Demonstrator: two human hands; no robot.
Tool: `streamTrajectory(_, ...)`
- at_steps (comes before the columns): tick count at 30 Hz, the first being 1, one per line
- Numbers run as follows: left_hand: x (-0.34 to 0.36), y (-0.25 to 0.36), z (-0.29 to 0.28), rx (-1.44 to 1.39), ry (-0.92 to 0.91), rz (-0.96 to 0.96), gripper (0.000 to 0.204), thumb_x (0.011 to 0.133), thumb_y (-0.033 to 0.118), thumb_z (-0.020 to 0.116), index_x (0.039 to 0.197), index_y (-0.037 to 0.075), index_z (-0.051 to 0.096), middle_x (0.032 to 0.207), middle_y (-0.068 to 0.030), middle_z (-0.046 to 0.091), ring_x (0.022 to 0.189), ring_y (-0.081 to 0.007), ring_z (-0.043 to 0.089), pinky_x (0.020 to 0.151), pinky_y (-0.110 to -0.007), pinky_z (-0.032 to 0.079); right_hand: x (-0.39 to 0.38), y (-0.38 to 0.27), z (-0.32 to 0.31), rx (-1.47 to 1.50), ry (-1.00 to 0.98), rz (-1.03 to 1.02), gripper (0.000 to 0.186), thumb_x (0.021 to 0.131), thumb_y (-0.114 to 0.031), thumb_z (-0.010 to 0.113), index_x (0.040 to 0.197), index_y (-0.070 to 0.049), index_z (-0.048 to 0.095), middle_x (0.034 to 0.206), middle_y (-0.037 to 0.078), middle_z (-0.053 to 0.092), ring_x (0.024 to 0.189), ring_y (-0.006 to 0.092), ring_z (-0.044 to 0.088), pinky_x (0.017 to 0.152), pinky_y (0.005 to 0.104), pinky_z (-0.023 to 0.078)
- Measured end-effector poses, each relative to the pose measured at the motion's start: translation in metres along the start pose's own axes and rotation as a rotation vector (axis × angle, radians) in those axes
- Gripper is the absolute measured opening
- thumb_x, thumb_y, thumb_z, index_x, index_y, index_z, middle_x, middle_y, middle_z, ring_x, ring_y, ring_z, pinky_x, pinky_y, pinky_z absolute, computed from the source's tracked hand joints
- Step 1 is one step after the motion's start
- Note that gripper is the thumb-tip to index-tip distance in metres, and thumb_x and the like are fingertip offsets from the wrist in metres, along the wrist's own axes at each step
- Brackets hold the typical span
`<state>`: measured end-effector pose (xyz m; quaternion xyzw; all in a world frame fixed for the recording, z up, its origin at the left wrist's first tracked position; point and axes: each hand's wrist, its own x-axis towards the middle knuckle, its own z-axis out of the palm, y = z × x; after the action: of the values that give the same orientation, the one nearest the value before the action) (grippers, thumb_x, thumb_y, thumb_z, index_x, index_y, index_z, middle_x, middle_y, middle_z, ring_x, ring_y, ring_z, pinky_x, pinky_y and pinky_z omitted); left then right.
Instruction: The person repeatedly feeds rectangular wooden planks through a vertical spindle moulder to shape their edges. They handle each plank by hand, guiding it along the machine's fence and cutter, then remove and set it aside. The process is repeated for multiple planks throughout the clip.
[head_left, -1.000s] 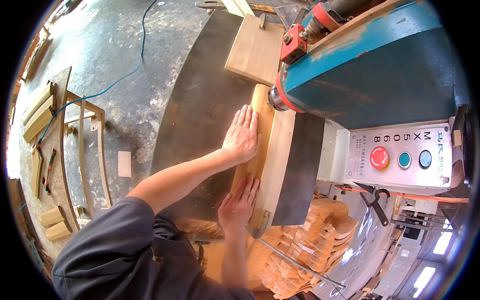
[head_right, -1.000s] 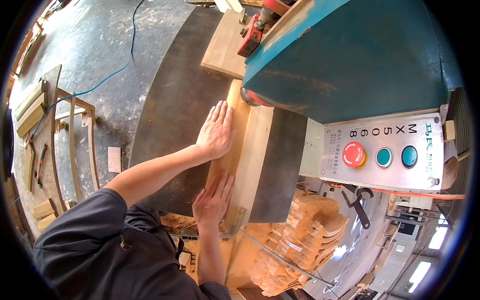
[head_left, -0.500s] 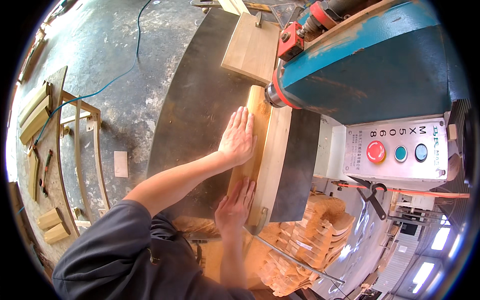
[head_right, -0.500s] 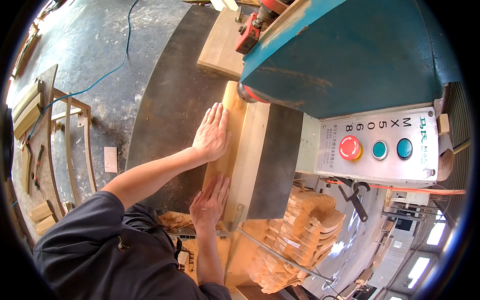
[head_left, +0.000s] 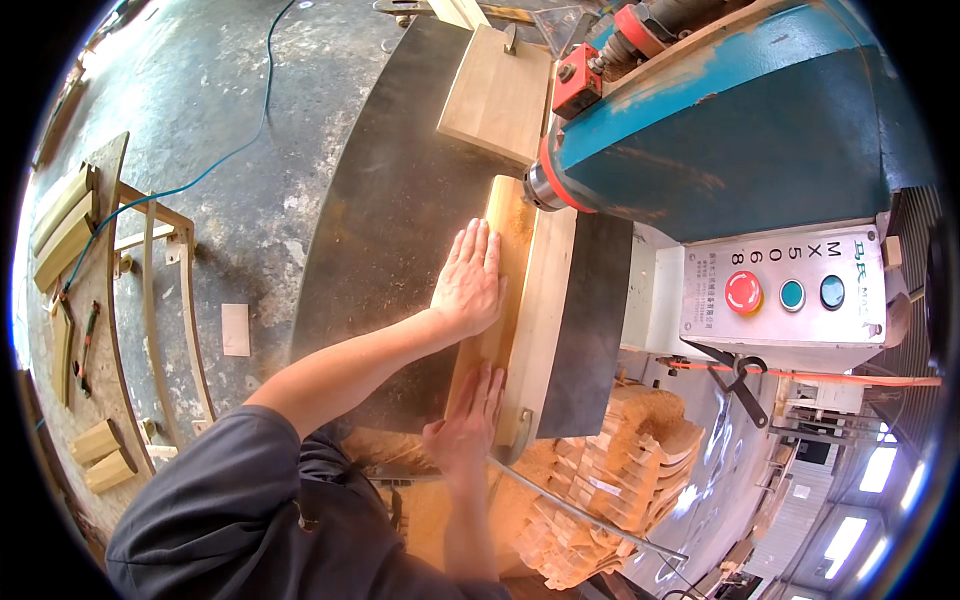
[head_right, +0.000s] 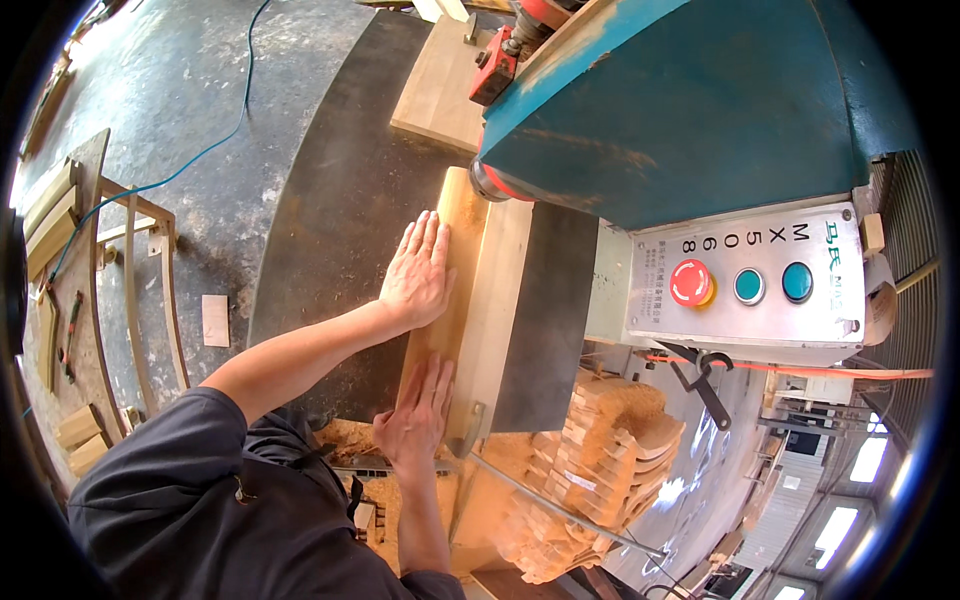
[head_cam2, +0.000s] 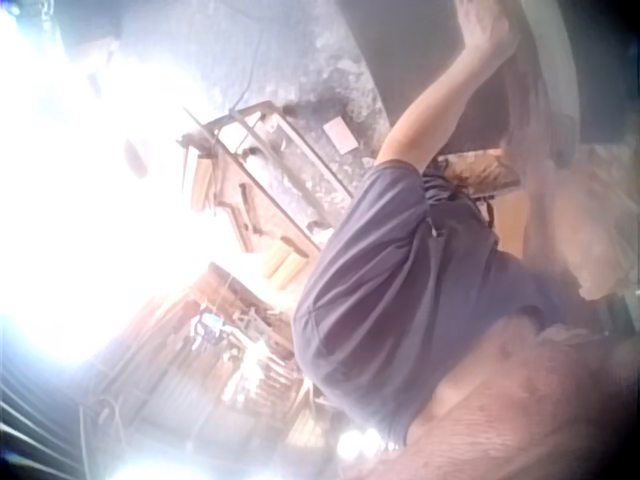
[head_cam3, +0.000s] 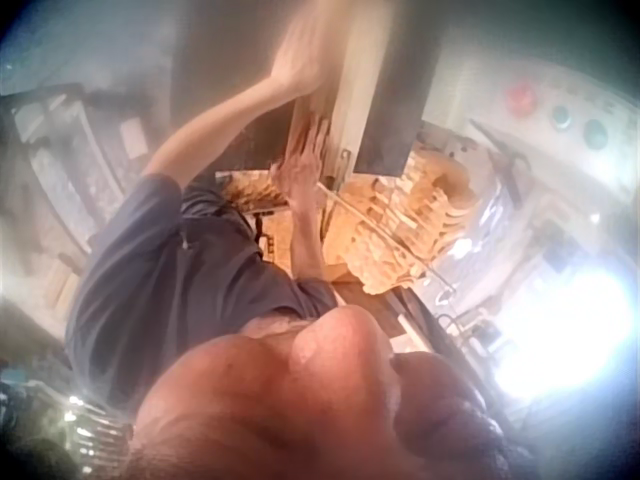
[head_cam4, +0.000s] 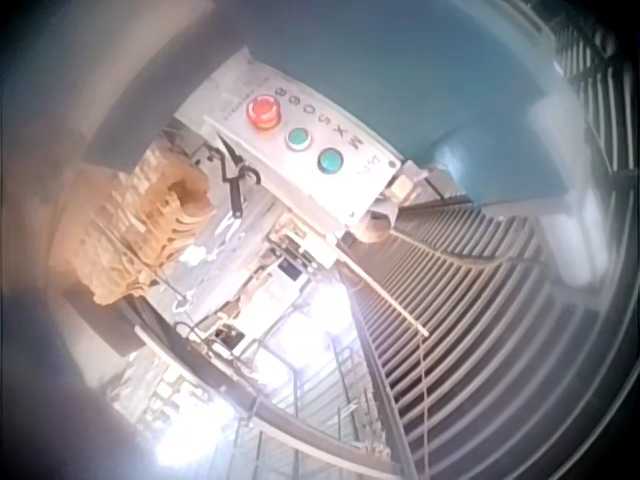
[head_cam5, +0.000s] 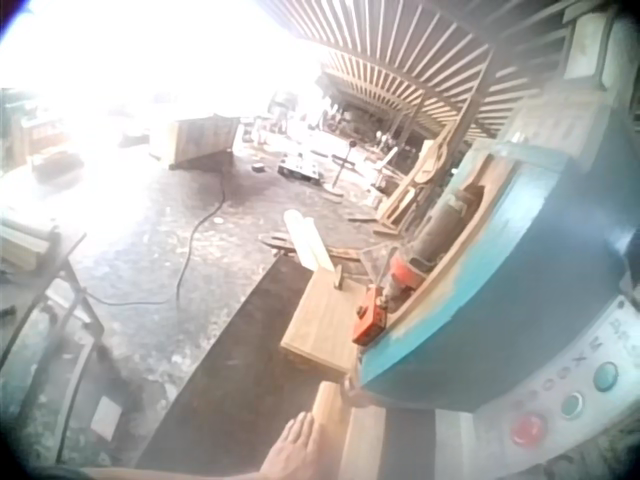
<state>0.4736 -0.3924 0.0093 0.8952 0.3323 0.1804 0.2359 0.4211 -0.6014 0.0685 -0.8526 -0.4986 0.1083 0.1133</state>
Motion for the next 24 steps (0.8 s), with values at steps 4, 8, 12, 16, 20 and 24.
streamTrajectory(4, -0.003, 0.001, 0.001, -0.005, -0.011, 0.000, 0.071, 0.106, 0.030, 0.045, 0.158, -0.016, 0.033, 0.167, -0.0361, 0.031, 0.162, -0.0467, 0.019, 0.134, -0.052, 0.011, -0.010, 0.002, 0.000, -0.001, -0.045, -0.019, 0.098, 0.067, -0.007, 0.065, 0.156, 0.016, 0.033, 0.166, 0.034, 0.030, 0.157, 0.0575, 0.021, 0.129, 0.0594, 0.027)
streamTrajectory(8, -0.006, 0.001, 0.002, -0.029, -0.002, -0.001, 0.071, 0.106, 0.030, 0.044, 0.158, -0.016, 0.034, 0.167, -0.0364, 0.031, 0.162, -0.0472, 0.020, 0.134, -0.052, 0.012, -0.016, 0.004, -0.003, 0.005, -0.100, -0.028, 0.099, 0.072, -0.008, 0.069, 0.160, 0.012, 0.028, 0.169, 0.034, 0.025, 0.159, 0.0563, 0.018, 0.130, 0.0610, 0.023)
streamTrajectory(12, -0.009, 0.003, 0.000, -0.013, 0.003, -0.001, 0.070, 0.105, 0.030, 0.044, 0.158, -0.016, 0.034, 0.167, -0.0367, 0.031, 0.161, -0.0476, 0.021, 0.134, -0.053, 0.013, -0.024, 0.009, 0.007, -0.053, -0.044, -0.067, 0.093, 0.073, -0.004, 0.066, 0.159, 0.011, 0.033, 0.168, 0.032, 0.028, 0.157, 0.0567, 0.023, 0.127, 0.0644, 0.026)
streamTrajectory(16, -0.012, 0.004, 0.000, -0.028, 0.004, 0.001, 0.070, 0.105, 0.029, 0.044, 0.157, -0.016, 0.034, 0.167, -0.0371, 0.031, 0.161, -0.0479, 0.021, 0.134, -0.053, 0.012, -0.031, 0.011, 0.018, -0.077, 0.035, -0.078, 0.086, 0.075, 0.001, 0.062, 0.157, 0.011, 0.037, 0.167, 0.031, 0.033, 0.155, 0.0569, 0.029, 0.124, 0.0671, 0.030)
streamTrajectory(20, -0.015, 0.005, 0.001, -0.032, 0.008, 0.006, 0.070, 0.105, 0.028, 0.044, 0.157, -0.017, 0.034, 0.167, -0.0376, 0.030, 0.161, -0.0486, 0.020, 0.134, -0.053, 0.012, -0.036, 0.011, 0.022, -0.088, 0.058, -0.081, 0.083, 0.076, 0.001, 0.062, 0.155, 0.011, 0.039, 0.165, 0.032, 0.036, 0.153, 0.0574, 0.032, 0.123, 0.0667, 0.033)
streamTrajectory(24, -0.019, 0.006, 0.002, -0.013, 0.013, 0.002, 0.070, 0.104, 0.028, 0.045, 0.157, -0.017, 0.035, 0.167, -0.0380, 0.030, 0.161, -0.0491, 0.020, 0.134, -0.054, 0.012, -0.043, 0.014, 0.025, -0.118, 0.047, -0.079, 0.082, 0.079, -0.001, 0.064, 0.156, 0.011, 0.038, 0.166, 0.032, 0.034, 0.155, 0.0562, 0.029, 0.124, 0.0658, 0.030)
